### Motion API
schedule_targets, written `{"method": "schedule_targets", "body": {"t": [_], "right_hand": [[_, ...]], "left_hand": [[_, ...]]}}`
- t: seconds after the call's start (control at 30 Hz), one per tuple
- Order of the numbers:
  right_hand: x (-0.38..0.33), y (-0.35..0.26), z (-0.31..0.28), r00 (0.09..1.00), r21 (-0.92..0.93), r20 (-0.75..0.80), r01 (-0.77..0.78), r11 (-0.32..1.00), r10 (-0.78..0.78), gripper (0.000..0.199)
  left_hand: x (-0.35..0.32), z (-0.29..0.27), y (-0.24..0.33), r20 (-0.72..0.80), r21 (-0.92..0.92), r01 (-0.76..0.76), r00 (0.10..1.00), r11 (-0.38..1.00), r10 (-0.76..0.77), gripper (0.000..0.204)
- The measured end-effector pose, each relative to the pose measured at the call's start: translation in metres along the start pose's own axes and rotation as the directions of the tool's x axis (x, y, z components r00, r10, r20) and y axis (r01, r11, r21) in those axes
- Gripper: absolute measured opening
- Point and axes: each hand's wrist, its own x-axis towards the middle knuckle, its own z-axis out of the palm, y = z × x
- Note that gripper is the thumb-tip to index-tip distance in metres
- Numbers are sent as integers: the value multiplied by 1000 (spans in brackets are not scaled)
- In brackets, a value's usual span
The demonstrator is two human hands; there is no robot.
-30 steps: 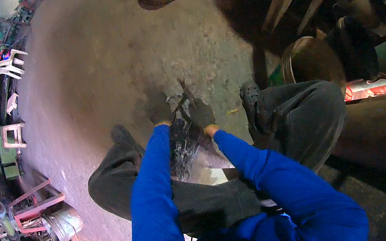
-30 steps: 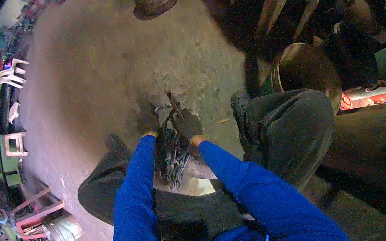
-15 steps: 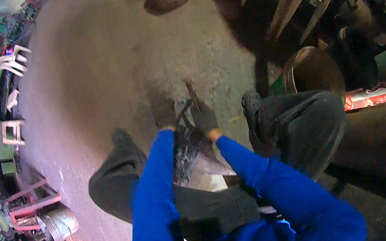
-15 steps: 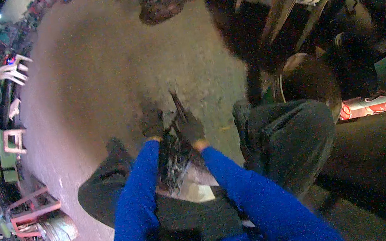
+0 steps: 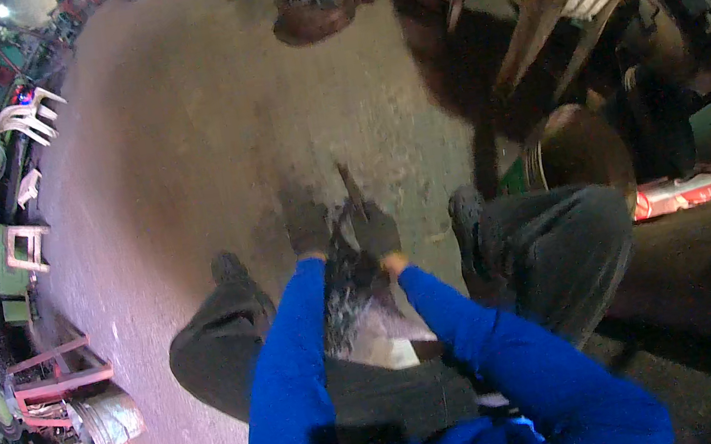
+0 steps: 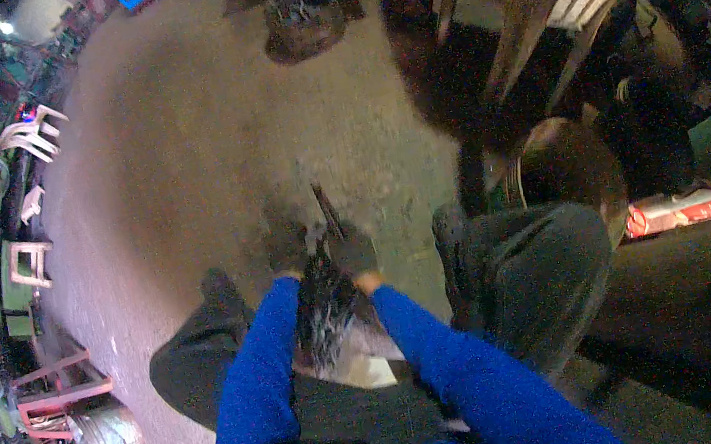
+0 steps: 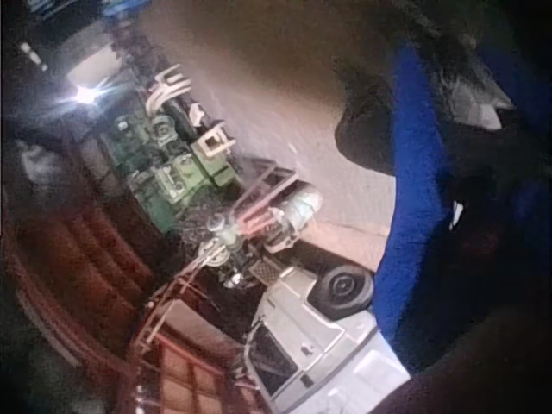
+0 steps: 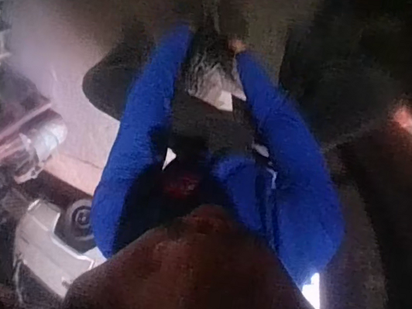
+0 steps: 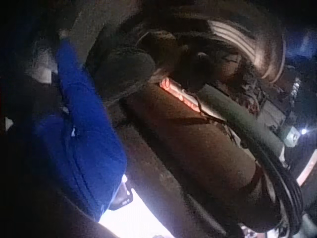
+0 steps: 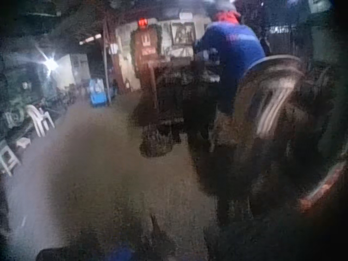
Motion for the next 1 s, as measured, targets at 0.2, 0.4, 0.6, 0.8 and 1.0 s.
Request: {"method": "schedule_targets", "body": {"t": [0.2,0.4,0.6,0.8,1.0], "right_hand": [[-18,44,4,923,-324,222,-234,917,314,48],[13,-3,-8,990,-94,92,-97,991,105,48],[-7,39,-13,931,-253,200,-252,934,305,58],[-21,31,3,944,-233,133,-266,935,301,61],[10,3,-7,998,42,12,-60,997,60,52]], "left_hand": [[-1,-2,-3,55,-16,69,996,998,-68,30],[1,-4,15,167,29,-46,985,998,41,16],[12,-11,19,209,113,-31,978,993,7,15],[-9,7,-10,59,-14,-66,996,998,66,15],[5,-8,7,172,125,-107,982,986,84,17]]}}
